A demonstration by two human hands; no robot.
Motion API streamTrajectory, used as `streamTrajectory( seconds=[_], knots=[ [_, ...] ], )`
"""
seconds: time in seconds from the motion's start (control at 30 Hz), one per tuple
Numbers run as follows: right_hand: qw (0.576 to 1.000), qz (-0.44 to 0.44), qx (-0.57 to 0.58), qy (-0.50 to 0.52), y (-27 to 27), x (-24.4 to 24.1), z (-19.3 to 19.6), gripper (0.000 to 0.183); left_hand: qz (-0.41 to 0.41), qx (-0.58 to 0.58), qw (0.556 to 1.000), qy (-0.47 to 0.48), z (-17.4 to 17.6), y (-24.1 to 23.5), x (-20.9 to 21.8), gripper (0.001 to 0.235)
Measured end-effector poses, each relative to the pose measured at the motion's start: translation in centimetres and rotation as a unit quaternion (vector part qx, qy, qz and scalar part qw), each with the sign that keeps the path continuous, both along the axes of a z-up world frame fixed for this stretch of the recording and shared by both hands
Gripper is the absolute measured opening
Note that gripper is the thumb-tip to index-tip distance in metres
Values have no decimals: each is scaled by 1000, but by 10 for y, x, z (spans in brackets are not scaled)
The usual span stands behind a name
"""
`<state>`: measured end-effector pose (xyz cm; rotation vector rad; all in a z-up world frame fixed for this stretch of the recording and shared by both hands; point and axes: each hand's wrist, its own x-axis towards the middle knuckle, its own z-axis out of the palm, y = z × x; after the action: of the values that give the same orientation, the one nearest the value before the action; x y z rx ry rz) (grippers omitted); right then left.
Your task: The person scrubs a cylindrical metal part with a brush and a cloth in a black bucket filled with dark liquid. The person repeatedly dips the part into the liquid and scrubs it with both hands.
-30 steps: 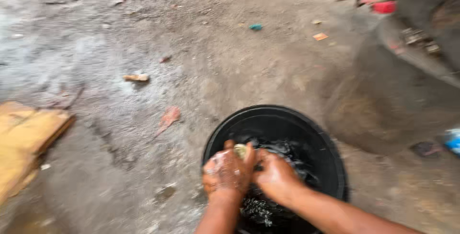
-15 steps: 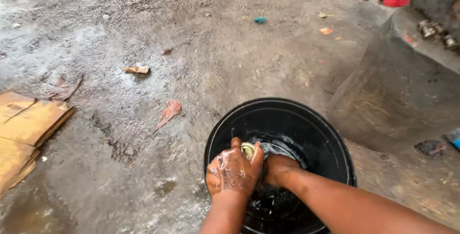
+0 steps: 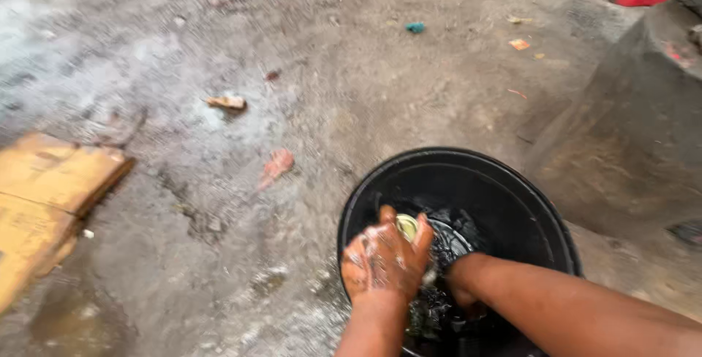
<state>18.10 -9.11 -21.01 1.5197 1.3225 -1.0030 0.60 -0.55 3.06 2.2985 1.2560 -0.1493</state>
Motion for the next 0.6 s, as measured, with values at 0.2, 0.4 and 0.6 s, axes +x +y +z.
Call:
streamTrajectory(
  seconds=[0.2, 0.4, 0.6],
  knots=[
    [988, -46, 137, -54, 14, 17, -33, 42, -12, -18, 1000, -12, 9, 5, -5, 66],
    [997, -35, 38, 59, -10, -40, -20, 51, -20, -15, 1000, -15, 4, 3, -2, 68],
    [965, -139, 114, 190, -32, -37, 120, 60, 1, 14, 998, -53, -3, 5, 3, 67]
  ],
)
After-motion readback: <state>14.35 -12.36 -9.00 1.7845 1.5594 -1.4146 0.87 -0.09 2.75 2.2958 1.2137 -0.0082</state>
